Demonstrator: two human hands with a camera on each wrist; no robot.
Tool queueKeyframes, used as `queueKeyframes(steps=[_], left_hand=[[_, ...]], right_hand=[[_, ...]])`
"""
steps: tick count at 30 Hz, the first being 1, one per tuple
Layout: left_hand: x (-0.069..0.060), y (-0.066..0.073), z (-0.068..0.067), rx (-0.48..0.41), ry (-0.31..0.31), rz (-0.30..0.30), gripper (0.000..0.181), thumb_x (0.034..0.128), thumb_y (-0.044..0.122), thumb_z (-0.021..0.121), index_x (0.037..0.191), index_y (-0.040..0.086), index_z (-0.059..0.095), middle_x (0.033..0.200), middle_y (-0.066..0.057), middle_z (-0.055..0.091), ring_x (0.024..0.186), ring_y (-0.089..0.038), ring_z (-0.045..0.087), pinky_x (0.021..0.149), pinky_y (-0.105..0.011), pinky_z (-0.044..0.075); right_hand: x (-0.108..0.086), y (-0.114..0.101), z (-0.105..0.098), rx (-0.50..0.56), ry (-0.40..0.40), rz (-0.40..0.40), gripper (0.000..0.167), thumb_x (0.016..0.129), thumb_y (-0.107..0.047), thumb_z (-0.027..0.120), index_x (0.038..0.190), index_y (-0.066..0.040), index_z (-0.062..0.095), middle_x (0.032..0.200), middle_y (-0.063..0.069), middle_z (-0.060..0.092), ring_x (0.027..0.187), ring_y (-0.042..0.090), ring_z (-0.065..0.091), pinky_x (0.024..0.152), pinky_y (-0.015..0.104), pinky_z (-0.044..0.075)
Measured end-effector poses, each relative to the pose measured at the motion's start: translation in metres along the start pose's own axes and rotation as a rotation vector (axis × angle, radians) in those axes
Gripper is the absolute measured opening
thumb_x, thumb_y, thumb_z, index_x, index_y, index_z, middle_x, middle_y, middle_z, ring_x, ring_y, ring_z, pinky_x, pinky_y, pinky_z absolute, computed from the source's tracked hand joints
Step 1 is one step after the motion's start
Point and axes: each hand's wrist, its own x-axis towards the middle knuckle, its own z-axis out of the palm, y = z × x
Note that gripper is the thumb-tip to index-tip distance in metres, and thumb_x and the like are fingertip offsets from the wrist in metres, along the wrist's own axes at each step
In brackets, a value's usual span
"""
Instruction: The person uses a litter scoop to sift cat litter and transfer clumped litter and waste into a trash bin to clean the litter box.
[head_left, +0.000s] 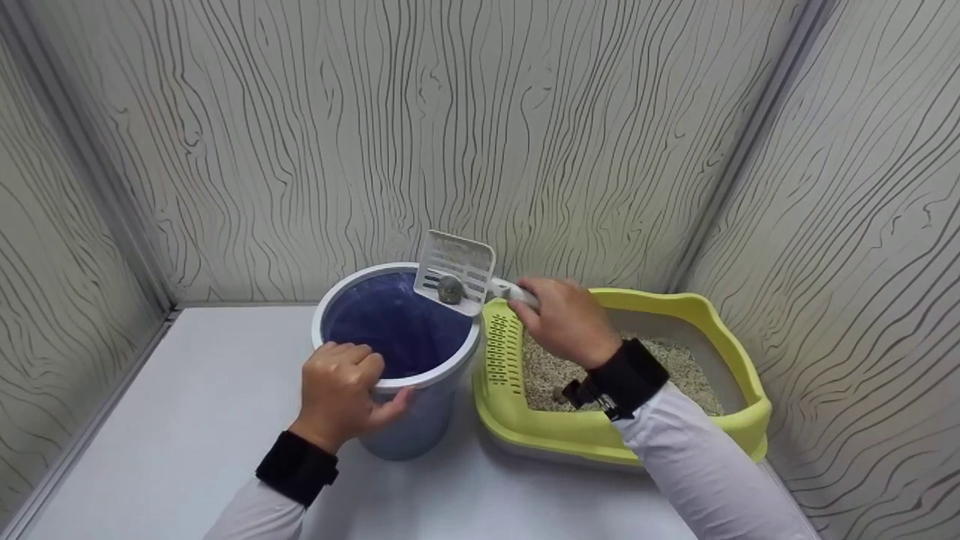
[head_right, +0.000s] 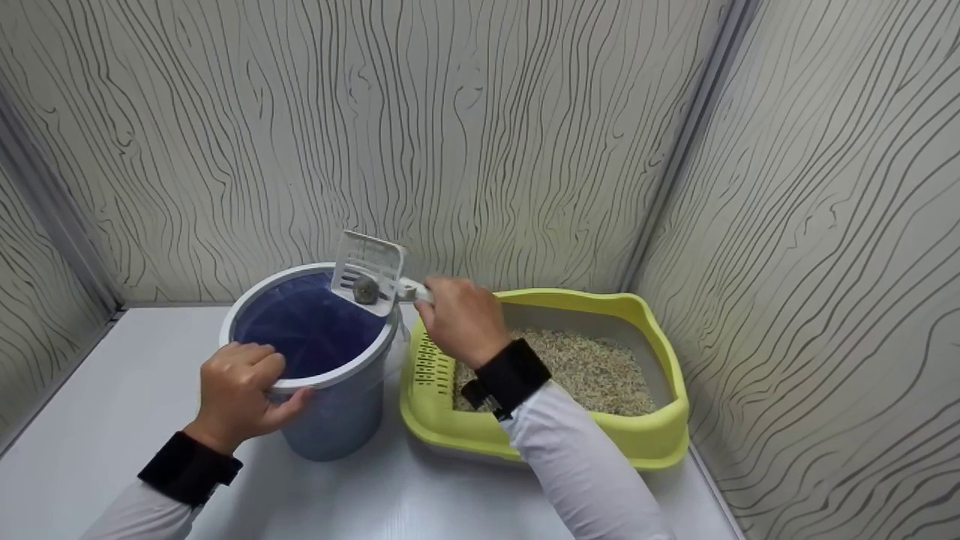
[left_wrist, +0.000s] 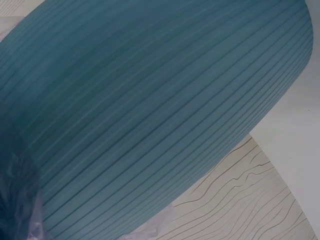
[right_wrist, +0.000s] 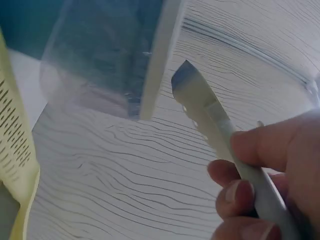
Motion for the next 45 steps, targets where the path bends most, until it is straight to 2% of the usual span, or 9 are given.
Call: queueKeyframes(steps=[3,7,9,12,18,24,32,38,45], left_hand=[[0.0,0.0,0.0,0.001,0.0,-0.002,0.056,0.0834,0.064,0.055,0.058,0.016,0.041,0.055,0.002,0.049,0.047,-0.019,0.047,0.049,-0.038,0.037],[0.0,0.0,0.001,0.002,0.01,-0.001,0.056,0.0838,0.064,0.055,0.059,0.016,0.041,0.054,0.002,0.047,0.047,-0.02,0.047,0.048,-0.038,0.037],[0.0,0.001,0.001,0.001,0.017,0.001,0.056,0.0842,0.064,0.055,0.059,0.016,0.04,0.054,0.002,0.045,0.046,-0.02,0.046,0.048,-0.038,0.036],[0.0,0.001,0.002,-0.001,0.025,0.005,0.056,0.0846,0.064,0.055,0.059,0.016,0.04,0.055,0.003,0.044,0.046,-0.02,0.045,0.047,-0.038,0.035],[0.0,0.0,0.001,0.001,0.025,0.006,0.056,0.0849,0.064,0.055,0.059,0.016,0.041,0.055,0.002,0.046,0.046,-0.02,0.046,0.047,-0.039,0.036],[0.0,0.0,0.002,0.002,0.031,0.012,0.056,0.0843,0.064,0.055,0.059,0.016,0.039,0.054,0.003,0.044,0.045,-0.02,0.043,0.047,-0.038,0.034],[0.001,0.0,0.002,-0.003,0.032,0.012,0.056,0.083,0.063,0.056,0.058,0.017,0.038,0.053,0.004,0.04,0.045,-0.019,0.041,0.047,-0.038,0.033],[0.0,0.0,0.001,-0.002,0.02,0.008,0.056,0.082,0.063,0.057,0.058,0.017,0.038,0.053,0.003,0.042,0.046,-0.019,0.044,0.047,-0.038,0.034],[0.0,0.0,0.001,-0.005,0.026,0.007,0.055,0.0808,0.062,0.058,0.058,0.016,0.039,0.054,0.003,0.044,0.046,-0.02,0.045,0.047,-0.039,0.035]], right_hand=[[0.003,-0.004,0.013,-0.135,0.137,-0.126,0.01,0.098,-0.022,0.069,0.099,-0.012,0.07,0.08,0.004,0.07,0.065,0.018,0.062,0.061,0.036,0.054],[0.006,-0.005,0.028,-0.329,0.312,-0.289,0.01,0.099,-0.022,0.068,0.095,-0.013,0.07,0.07,0.003,0.062,0.055,0.015,0.053,0.048,0.031,0.047],[0.007,-0.005,0.032,-0.398,0.366,-0.336,0.011,0.1,-0.022,0.067,0.094,-0.013,0.07,0.066,0.002,0.059,0.053,0.013,0.048,0.046,0.028,0.043],[0.008,-0.006,0.034,-0.415,0.384,-0.36,0.013,0.1,-0.023,0.066,0.094,-0.013,0.071,0.065,0.001,0.056,0.052,0.011,0.044,0.044,0.026,0.039],[0.006,-0.005,0.028,-0.315,0.326,-0.323,0.014,0.1,-0.028,0.066,0.096,-0.015,0.068,0.064,0.001,0.056,0.052,0.011,0.045,0.046,0.026,0.039],[0.001,0.003,0.016,-0.159,0.22,-0.241,0.01,0.098,-0.02,0.069,0.105,-0.013,0.07,0.072,0.001,0.064,0.059,0.013,0.055,0.053,0.03,0.048],[-0.012,0.028,-0.013,-0.017,0.048,-0.032,0.009,0.102,-0.021,0.062,0.104,-0.013,0.066,0.076,-0.001,0.064,0.059,0.008,0.051,0.055,0.027,0.047],[-0.03,0.061,-0.036,-0.004,-0.019,0.103,0.017,0.102,-0.024,0.063,0.112,-0.012,0.069,0.078,0.0,0.063,0.059,0.011,0.051,0.054,0.028,0.044],[-0.05,0.1,-0.062,-0.101,-0.14,0.204,0.03,0.1,-0.035,0.066,0.118,-0.012,0.071,0.073,-0.001,0.061,0.056,0.012,0.051,0.049,0.029,0.043]])
